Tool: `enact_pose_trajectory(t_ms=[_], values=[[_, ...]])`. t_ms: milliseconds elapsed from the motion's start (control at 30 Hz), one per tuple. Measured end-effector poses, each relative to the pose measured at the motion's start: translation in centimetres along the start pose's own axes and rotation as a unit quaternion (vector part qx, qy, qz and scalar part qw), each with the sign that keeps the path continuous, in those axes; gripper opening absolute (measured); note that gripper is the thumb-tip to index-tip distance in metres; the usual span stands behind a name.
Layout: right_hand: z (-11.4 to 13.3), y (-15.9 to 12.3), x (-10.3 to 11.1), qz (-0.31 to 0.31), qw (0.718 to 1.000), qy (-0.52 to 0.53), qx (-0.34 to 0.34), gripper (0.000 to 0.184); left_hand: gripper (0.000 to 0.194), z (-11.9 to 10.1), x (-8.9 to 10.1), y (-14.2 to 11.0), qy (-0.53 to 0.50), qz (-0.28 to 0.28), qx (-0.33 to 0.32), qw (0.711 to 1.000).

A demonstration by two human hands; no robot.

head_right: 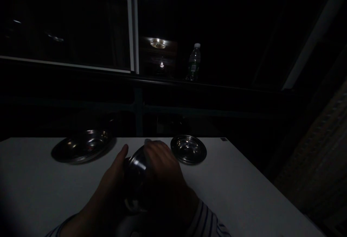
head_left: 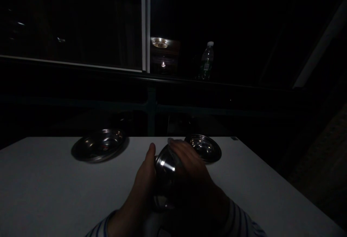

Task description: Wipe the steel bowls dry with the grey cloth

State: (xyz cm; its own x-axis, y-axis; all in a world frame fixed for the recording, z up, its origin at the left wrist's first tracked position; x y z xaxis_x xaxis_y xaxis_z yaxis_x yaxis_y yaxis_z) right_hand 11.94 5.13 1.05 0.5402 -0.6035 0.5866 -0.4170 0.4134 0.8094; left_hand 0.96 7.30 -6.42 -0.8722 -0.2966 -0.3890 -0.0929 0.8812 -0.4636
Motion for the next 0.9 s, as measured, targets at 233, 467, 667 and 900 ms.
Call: enact_pose_trajectory(t_ms=[233, 467, 667, 900], values=[[5.1, -0.5, -2.3, 0.000, 0.990, -0.078, 0.114, 0.027, 0.050, -0.1, -1.9, 0.2, -0.086, 0.131, 0.056, 0.986], [4.7, 0.2, -1.1, -0.003, 0.992, -0.054, 0.113, 0.031, 0.050, 0.2, -1.4, 0.3, -0.063, 0.102, 0.054, 0.991], [-1.0, 0.7, 0.2, 0.019, 0.999, 0.031, -0.027, 0.041, 0.042, -0.2, -0.9, 1.0, -0.019, 0.105, -0.005, 0.994], [-6.2, -1.0, -0.3, -0.008, 0.943, 0.210, -0.258, 0.042, 0.018, -3.8, -0.3, 0.0, -0.087, 0.075, -0.081, 0.990]])
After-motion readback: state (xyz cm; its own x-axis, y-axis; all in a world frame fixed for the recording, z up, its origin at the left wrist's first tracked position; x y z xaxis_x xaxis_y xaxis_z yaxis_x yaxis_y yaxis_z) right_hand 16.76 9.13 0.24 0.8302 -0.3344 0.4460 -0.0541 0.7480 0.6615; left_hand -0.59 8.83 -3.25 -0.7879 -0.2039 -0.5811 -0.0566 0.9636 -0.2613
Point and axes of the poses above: each hand's wrist, its own y-axis towards the middle knuckle, its own x-axis out of the back of the hand, z = x × y, the point moved 9 cm from there along y, towards the middle knuckle, and after that the axes turned 7 degrees about -y, right-handed, at the moved point
